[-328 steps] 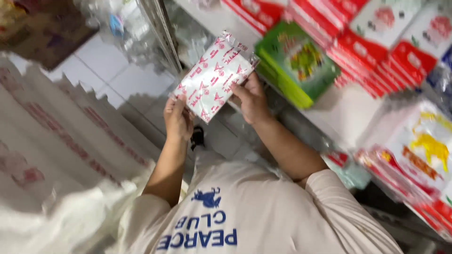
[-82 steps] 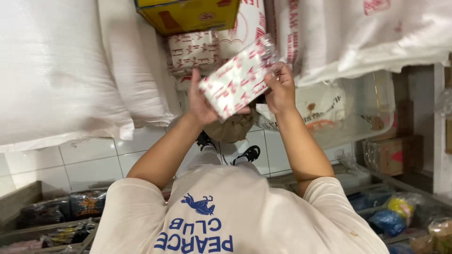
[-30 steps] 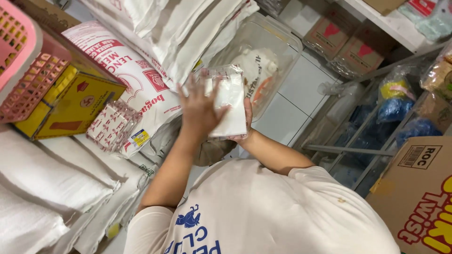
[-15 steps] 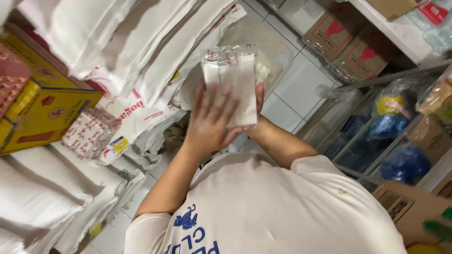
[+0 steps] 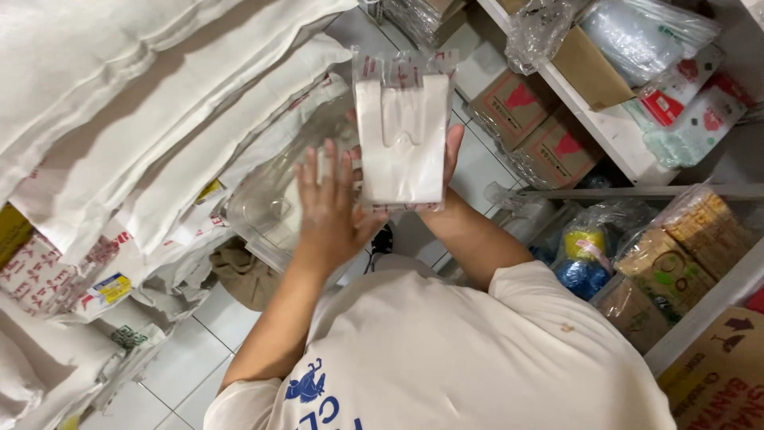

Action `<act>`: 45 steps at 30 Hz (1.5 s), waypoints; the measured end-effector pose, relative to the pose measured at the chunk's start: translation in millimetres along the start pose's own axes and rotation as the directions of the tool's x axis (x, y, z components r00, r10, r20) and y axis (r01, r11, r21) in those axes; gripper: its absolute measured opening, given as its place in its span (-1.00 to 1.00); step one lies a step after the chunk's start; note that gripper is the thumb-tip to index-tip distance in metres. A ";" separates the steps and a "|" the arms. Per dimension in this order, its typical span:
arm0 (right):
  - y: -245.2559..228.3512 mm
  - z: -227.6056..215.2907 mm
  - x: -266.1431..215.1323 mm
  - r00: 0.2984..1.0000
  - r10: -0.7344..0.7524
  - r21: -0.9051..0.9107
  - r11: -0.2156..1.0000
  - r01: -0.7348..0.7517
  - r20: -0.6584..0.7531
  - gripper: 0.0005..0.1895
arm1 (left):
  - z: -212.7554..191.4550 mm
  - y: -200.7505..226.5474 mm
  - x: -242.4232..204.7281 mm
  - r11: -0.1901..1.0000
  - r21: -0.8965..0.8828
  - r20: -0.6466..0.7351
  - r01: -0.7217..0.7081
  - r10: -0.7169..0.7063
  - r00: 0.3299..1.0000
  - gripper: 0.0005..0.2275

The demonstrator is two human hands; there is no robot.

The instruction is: The person repeatedly picks small white packages from a stack on the floor and places them onto a shelf. The action is performed one at a time in a repetitive cycle throughout the clip.

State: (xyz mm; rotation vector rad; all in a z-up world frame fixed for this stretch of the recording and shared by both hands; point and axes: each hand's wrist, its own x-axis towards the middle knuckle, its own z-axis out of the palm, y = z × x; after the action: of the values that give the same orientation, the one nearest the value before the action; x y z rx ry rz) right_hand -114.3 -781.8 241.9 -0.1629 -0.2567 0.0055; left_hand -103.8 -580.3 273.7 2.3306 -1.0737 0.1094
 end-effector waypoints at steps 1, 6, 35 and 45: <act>-2.5 -0.1 2.2 0.998 -0.018 0.038 0.999 0.020 -0.055 0.18 | 11.2 7.9 -1.9 1.000 -0.021 -0.046 -0.011 0.010 0.999 -0.06; -9.1 2.3 8.7 0.996 0.012 0.041 0.999 -0.016 0.093 0.09 | 36.1 17.5 4.7 0.982 0.152 -0.139 -0.107 0.129 0.982 -0.16; -80.7 -39.6 -35.5 0.907 -0.268 -0.650 0.760 -0.008 -0.324 -0.63 | 58.0 -28.1 23.5 -0.195 -0.899 0.436 0.392 -0.480 0.761 -0.85; -247.1 -96.1 -8.4 0.895 -0.260 -0.725 0.683 -0.094 -0.361 -0.68 | 151.6 14.0 152.7 -0.153 -0.902 0.425 0.405 -0.493 0.760 -0.85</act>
State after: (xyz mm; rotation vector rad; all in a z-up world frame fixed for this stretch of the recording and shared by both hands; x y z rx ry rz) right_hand -101.9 -1041.2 188.0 -0.9558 0.2146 -0.2347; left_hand -34.5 -770.2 198.8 1.0972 0.0460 -0.6737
